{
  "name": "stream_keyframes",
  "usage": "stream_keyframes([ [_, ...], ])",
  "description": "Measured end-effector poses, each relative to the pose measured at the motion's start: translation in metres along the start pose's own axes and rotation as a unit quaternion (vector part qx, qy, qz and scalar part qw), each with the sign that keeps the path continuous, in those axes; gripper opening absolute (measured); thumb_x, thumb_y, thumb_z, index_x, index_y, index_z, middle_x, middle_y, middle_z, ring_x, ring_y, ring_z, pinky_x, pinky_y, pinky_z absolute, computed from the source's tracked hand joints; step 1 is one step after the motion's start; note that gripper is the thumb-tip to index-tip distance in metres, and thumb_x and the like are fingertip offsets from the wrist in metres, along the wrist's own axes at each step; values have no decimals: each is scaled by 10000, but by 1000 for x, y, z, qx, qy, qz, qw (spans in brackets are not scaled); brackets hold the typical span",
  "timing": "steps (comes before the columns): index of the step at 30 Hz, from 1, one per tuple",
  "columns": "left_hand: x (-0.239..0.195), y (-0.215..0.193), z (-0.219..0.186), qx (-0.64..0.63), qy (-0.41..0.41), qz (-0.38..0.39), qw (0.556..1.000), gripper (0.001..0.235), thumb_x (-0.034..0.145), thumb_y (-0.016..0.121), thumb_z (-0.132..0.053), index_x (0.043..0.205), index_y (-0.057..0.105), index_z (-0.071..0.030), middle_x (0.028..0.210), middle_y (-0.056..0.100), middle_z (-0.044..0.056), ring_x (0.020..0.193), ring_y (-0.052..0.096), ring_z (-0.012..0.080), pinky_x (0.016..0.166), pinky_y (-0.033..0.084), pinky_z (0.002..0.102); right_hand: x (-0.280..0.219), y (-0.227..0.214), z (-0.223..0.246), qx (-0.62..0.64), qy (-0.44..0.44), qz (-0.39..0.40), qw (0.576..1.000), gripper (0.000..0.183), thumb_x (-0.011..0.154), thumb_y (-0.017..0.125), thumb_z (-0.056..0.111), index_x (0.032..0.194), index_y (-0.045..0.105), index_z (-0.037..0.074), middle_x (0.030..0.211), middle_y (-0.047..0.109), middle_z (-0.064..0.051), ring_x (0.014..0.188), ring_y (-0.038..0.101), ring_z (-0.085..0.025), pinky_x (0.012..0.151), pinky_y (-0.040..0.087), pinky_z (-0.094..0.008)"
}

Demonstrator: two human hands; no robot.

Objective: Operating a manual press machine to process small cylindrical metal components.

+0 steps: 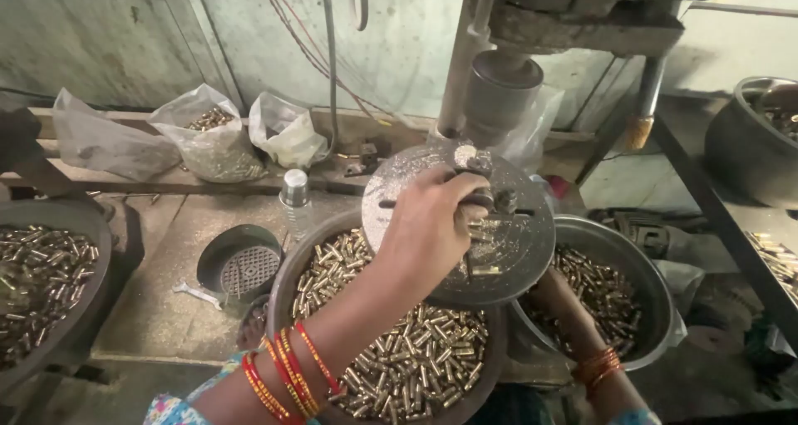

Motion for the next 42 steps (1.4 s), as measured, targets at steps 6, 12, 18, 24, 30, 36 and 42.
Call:
stream_keyframes([
  [6,5,1,-2,-7,-45,36,998,249,807,748,35,1046,751,-31,1004,729,156,849,725,296,748,589,381,10,20,-30,37,92,-43,994,227,935,659,151,1130,724,55,1047,786,-122,932,756,-243,784,596,-372],
  [12,4,-18,-9,-96,-124,142,977,154,899,708,-39,1021,788,-87,903,812,107,770,784,190,699,602,293,-5,8,3,149,127,-70,978,284,945,592,157,1113,740,-19,954,755,-199,786,673,-291,646,518,-434],
  [18,5,-36,18,-34,-256,270,928,274,831,757,-175,1103,781,-198,1014,816,18,872,752,118,796,591,292,-20,-9,56,11,4,-35,999,224,890,568,95,1036,728,36,852,749,-134,680,683,-229,640,559,-398],
  [24,0,-58,18,-68,-390,210,894,419,842,773,-255,1256,715,-235,1124,791,37,968,701,151,898,540,345,1,-10,51,-26,159,-17,987,177,922,658,115,998,791,27,891,785,-173,762,698,-243,696,543,-426],
  [30,1,-58,10,-65,-377,222,897,440,819,738,-261,1258,707,-285,1149,803,25,1058,732,301,961,587,468,-18,-12,55,41,61,20,997,343,815,644,35,1149,718,26,1026,786,-125,909,724,-181,765,573,-375],
  [36,-12,-26,17,-93,16,201,975,173,796,792,-31,967,766,-36,1199,759,155,1215,681,294,1025,526,399,-19,6,42,167,113,-16,979,317,1002,501,91,1210,720,-4,1081,778,-149,884,650,-182,798,547,-354],
  [42,-8,-28,4,-33,-96,258,961,189,832,768,-60,1013,731,-22,1017,755,147,940,736,281,873,575,370,-22,-18,58,97,195,-66,974,316,874,653,25,1184,716,14,976,779,-131,802,683,-205,720,542,-397],
])
Point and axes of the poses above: each hand's wrist, its own x-axis towards the middle knuckle, its own y-axis out of the palm, z = x × y, the point moved 2 cm from there along x, towards the middle knuckle
